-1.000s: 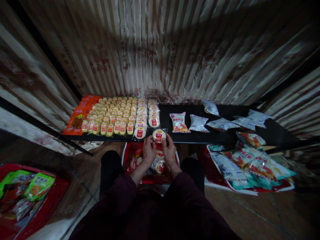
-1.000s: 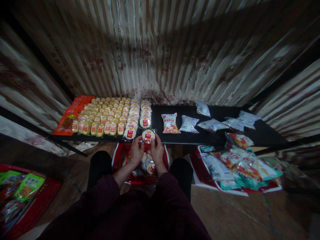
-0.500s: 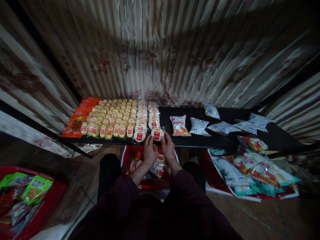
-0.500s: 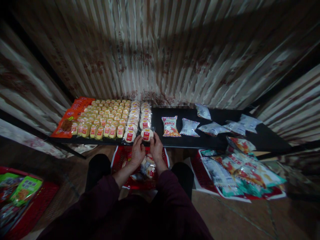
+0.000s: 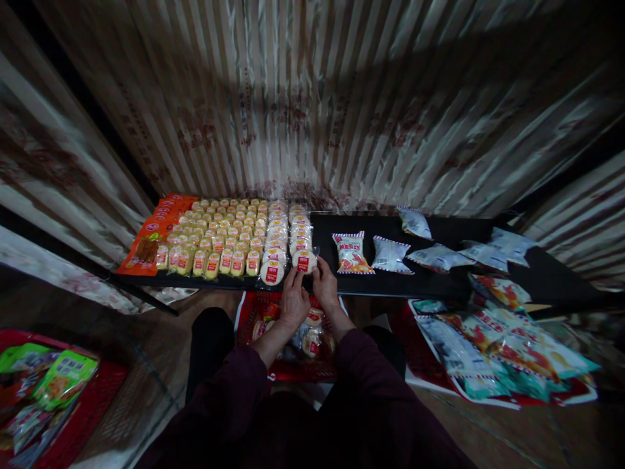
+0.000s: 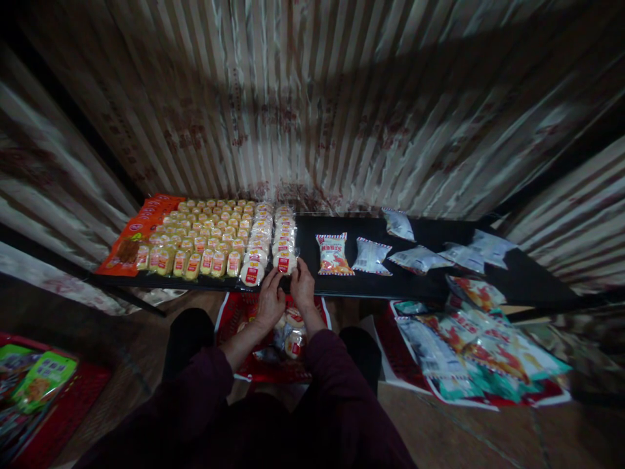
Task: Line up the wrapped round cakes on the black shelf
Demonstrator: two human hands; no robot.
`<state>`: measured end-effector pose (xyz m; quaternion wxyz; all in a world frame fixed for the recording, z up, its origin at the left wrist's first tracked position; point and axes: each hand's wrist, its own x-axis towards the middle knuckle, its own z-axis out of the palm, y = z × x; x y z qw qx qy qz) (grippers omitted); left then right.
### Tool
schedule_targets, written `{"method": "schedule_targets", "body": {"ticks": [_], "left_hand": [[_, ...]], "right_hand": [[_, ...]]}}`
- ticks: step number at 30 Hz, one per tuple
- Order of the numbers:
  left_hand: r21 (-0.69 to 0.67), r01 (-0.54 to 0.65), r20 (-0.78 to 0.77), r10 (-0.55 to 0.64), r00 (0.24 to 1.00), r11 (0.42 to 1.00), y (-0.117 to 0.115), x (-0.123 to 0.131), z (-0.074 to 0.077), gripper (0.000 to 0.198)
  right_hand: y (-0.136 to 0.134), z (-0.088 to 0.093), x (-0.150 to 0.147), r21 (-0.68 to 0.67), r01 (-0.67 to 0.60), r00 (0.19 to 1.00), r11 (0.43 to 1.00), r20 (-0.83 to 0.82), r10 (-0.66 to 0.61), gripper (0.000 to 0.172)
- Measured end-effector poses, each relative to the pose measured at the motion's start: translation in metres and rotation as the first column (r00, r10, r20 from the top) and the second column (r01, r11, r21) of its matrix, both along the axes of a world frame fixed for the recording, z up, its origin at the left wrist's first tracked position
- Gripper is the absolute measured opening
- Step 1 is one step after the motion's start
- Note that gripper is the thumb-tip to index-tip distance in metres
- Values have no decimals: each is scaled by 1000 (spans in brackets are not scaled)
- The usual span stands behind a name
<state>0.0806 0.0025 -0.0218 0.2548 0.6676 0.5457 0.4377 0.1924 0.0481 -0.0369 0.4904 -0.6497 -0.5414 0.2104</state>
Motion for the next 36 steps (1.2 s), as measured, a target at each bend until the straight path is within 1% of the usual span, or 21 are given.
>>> {"method": "schedule_targets", "body": {"ticks": [6,11,15,19,21,23,26,30,32,36], "left_hand": [[24,11,-106,-8,994,1000,3,1,-2,56],[15,27,-149,-25,988,1000,7,1,-4,56],[-4,43,-166,-43,985,999,9,1,-7,58],[-25,46,-185,-50,982,999,10,2,-11,59],[-23,45,-194,-49,980,999,11,2,-12,59],[-14,41,-204,-43,978,999,11,2,-12,60],[6,39,-233,-37,972,999,11,3,-11,59],[10,49,-269,-44,962,999,10,3,-9,57],[6,50,-279,-46,959,999,11,3,-8,55],[15,41,-290,-35,956,999,11,3,-9,53]], "right_hand": [[9,3,-1,-18,-28,993,999,118,30,44],[13,12,0,-110,-21,979,994,197,42,42],[12,23,-3,-203,16,963,979,268,40,39],[8,30,-7,-285,98,926,953,378,17,37],[7,30,-7,-271,116,905,956,425,10,35],[7,28,-6,-216,98,898,971,441,7,33],[9,21,-4,-134,75,902,988,433,-9,32],[14,13,-2,-57,65,910,996,414,-36,32],[16,11,-2,-51,44,916,998,400,-20,33],[18,8,-1,-99,33,924,995,382,8,36]]}}
